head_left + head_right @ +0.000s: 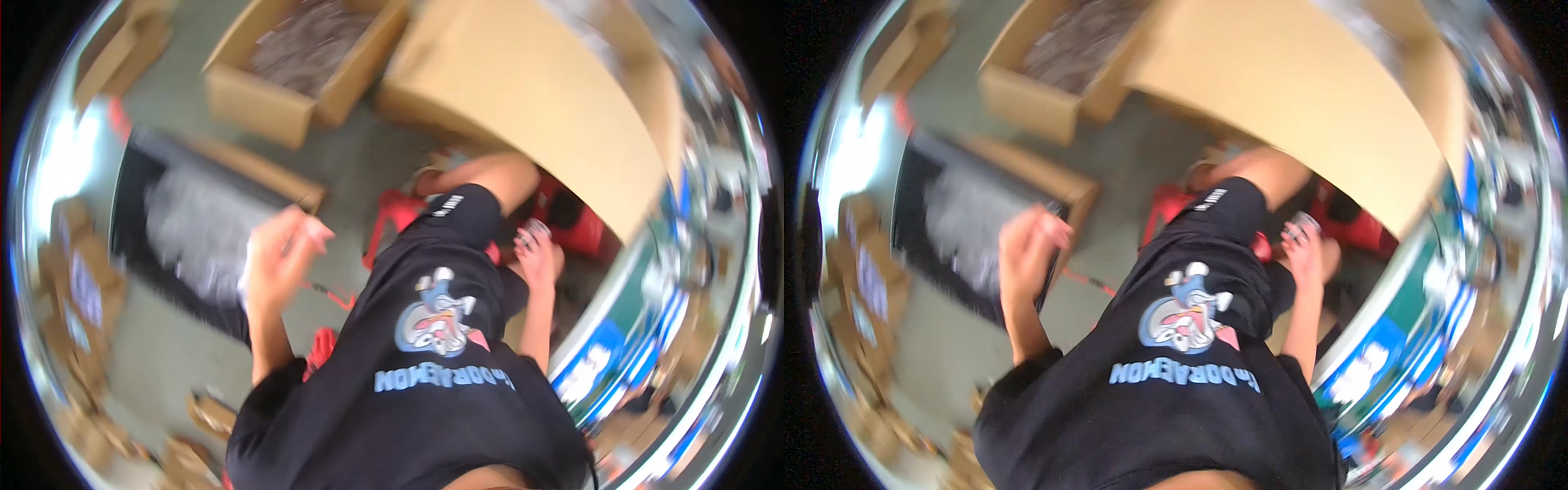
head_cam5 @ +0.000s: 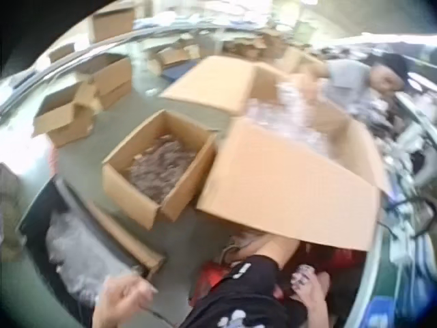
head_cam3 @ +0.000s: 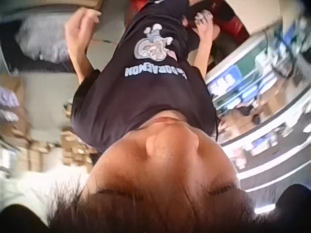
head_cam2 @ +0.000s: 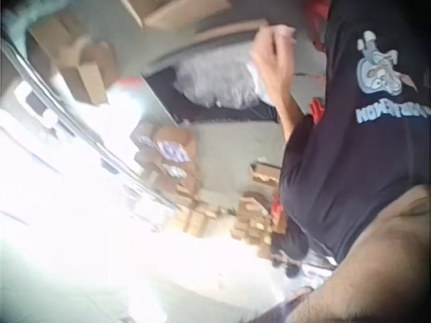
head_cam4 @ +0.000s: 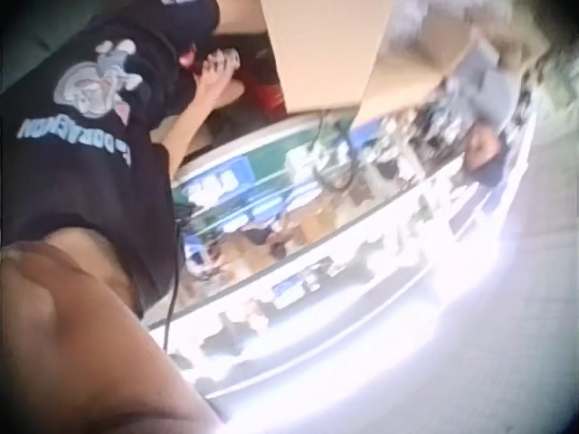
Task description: The recorder is seen placing electronic components into small plastic bags and then organizing them into a cardboard box on an assembly line.
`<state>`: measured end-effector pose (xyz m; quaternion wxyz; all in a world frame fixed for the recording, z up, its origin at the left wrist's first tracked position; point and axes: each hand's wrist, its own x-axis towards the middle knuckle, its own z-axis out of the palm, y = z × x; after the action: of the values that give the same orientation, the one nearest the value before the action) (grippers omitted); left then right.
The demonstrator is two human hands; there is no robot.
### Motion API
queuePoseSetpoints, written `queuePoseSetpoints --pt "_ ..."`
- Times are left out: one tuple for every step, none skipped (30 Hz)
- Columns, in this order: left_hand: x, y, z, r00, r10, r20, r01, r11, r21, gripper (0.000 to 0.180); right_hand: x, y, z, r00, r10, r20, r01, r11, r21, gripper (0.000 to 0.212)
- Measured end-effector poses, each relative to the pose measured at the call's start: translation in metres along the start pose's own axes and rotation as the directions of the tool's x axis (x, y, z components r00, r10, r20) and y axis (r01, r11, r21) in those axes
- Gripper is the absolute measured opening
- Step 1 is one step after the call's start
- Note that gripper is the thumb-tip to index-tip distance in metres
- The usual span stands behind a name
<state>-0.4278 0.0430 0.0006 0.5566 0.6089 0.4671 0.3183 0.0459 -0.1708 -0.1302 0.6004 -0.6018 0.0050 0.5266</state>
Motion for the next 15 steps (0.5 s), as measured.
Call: queuePoseSetpoints --pt "0.006 0.01 0.029 0.984 -0.003 0.178 0.012 0.999 -0.049 0.021 -0.006 0.007 0.001 0.998 -0.063 -0.017 0.063 0.998 -0.01 0.046" --pt "0.014 0.017 0.057 0.935 -0.006 0.355 0.036 0.996 -0.076 0.02 -0.011 0.015 0.004 0.992 -0.12 -0.038 0.119 0.993 -0.019 0.043" --pt "0.021 0.015 0.088 0.866 -0.011 0.5 0.079 0.99 -0.116 0.022 -0.013 0.02 0.006 0.973 -0.221 -0.063 0.207 0.963 -0.172 0.042" --pt "0.028 0.007 0.122 0.774 -0.022 0.633 0.136 0.982 -0.133 0.029 -0.02 0.027 0.005 0.948 -0.304 -0.089 0.26 0.907 -0.33 0.041" --pt "0.038 0.007 0.181 0.697 -0.057 0.715 0.181 0.979 -0.099 0.04 -0.024 0.008 -0.005 0.915 -0.399 -0.055 0.323 0.809 -0.49 0.046" --pt "0.045 0.009 0.222 0.605 -0.118 0.787 0.217 0.976 -0.021 0.052 -0.036 -0.001 -0.001 0.886 -0.463 -0.029 0.349 0.705 -0.618 0.051" --pt "0.046 0.007 0.257 0.586 -0.116 0.802 0.13 0.99 0.049 0.061 -0.054 -0.011 0.01 0.843 -0.538 0.003 0.357 0.554 -0.752 0.054" --pt "0.049 0.002 0.278 0.552 -0.122 0.825 0.037 0.992 0.123 0.072 -0.078 -0.009 0.03 0.805 -0.593 0.017 0.316 0.405 -0.858 0.058" --pt "0.049 -0.004 0.304 0.532 -0.101 0.841 -0.06 0.986 0.157 0.08 -0.094 -0.011 0.034 0.797 -0.604 0.019 0.344 0.427 -0.837 0.061" --pt "0.048 -0.006 0.324 0.5 -0.038 0.865 -0.174 0.974 0.144 0.082 -0.107 -0.009 0.036 0.787 -0.616 0.018 0.369 0.448 -0.814 0.064" --pt "0.052 -0.014 0.338 0.363 -0.031 0.931 -0.178 0.979 0.102 0.081 -0.117 -0.003 0.039 0.812 -0.582 -0.033 0.346 0.526 -0.777 0.065" --pt "0.055 -0.015 0.353 0.222 -0.025 0.975 -0.168 0.984 0.064 0.081 -0.124 0.001 0.033 0.795 -0.606 -0.02 0.371 0.513 -0.774 0.068" --pt "0.056 -0.016 0.362 0.077 -0.081 0.994 -0.066 0.994 0.086 0.074 -0.135 0.002 0.036 0.806 -0.588 -0.065 0.326 0.533 -0.781 0.069" --pt "0.055 -0.014 0.368 0.019 -0.148 0.989 0.071 0.987 0.146 0.066 -0.147 -0.002 0.038 0.819 -0.566 -0.097 0.285 0.547 -0.787 0.069" --pt "0.059 -0.009 0.371 -0.078 -0.184 0.98 0.03 0.982 0.186 0.062 -0.153 0.006 0.039 0.787 -0.608 -0.108 0.328 0.56 -0.761 0.069"
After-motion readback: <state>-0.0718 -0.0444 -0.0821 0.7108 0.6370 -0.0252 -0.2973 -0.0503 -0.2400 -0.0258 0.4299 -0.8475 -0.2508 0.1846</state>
